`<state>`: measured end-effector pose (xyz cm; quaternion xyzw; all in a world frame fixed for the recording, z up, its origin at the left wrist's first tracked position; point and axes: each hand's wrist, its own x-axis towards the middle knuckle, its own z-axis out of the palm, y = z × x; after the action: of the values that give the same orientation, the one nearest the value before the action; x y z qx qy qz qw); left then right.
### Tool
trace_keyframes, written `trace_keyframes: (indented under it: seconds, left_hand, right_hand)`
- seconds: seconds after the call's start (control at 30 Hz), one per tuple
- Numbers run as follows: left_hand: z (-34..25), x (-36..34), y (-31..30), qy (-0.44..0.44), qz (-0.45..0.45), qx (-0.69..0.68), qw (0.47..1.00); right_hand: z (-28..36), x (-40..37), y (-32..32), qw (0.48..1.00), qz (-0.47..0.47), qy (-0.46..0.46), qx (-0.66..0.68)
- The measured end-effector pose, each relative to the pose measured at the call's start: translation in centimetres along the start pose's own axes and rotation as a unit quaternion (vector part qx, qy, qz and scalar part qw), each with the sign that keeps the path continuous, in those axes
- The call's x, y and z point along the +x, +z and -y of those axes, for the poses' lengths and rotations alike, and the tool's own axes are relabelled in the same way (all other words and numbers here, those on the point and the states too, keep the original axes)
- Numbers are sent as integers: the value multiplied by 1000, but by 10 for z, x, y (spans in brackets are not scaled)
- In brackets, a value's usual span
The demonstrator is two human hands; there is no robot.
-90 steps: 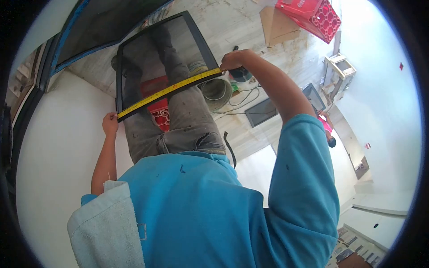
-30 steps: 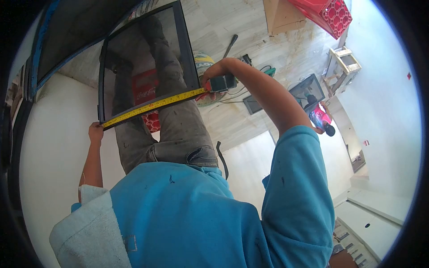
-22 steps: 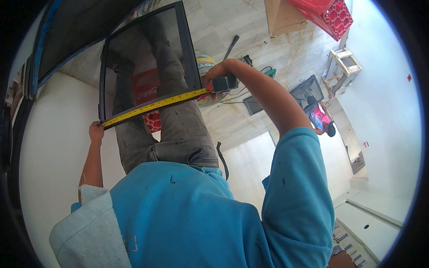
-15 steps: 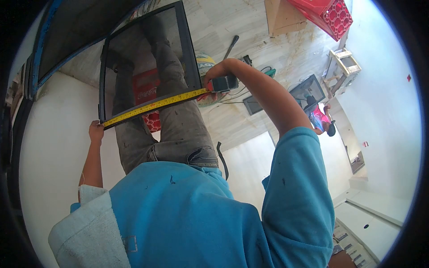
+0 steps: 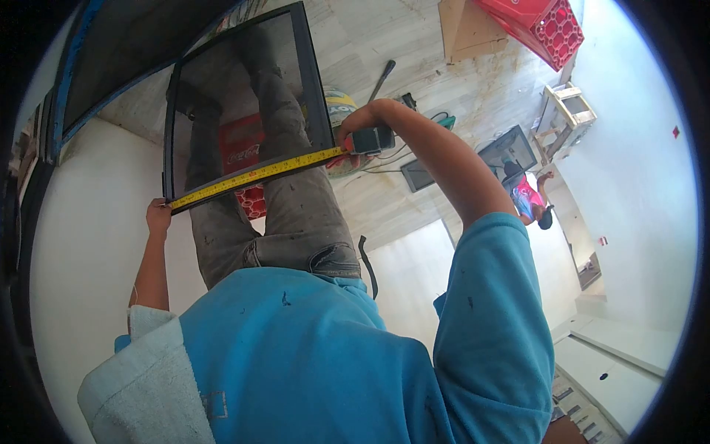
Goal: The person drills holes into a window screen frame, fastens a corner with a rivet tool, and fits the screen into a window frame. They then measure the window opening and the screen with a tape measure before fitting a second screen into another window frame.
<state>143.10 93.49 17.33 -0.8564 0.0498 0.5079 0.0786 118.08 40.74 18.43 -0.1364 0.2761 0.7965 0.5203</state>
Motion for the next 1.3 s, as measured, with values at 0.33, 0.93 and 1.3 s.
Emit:
trace_keyframes:
  seconds: [0.33,0.93,1.3]
  left_hand:
    - [-6,-2,-3,13,6,18,1000]
    - [-3,-2,3,36,3,24,999]
    - [-3,-3,4,28,-9,10,1000]
  right_hand:
    - [-1,-4,-1,1000,4,-14,-6]
    - [-2,-6,-3,999,-14,-32,-28]
    - [-4,3,-6,1000,22,-17,-2]
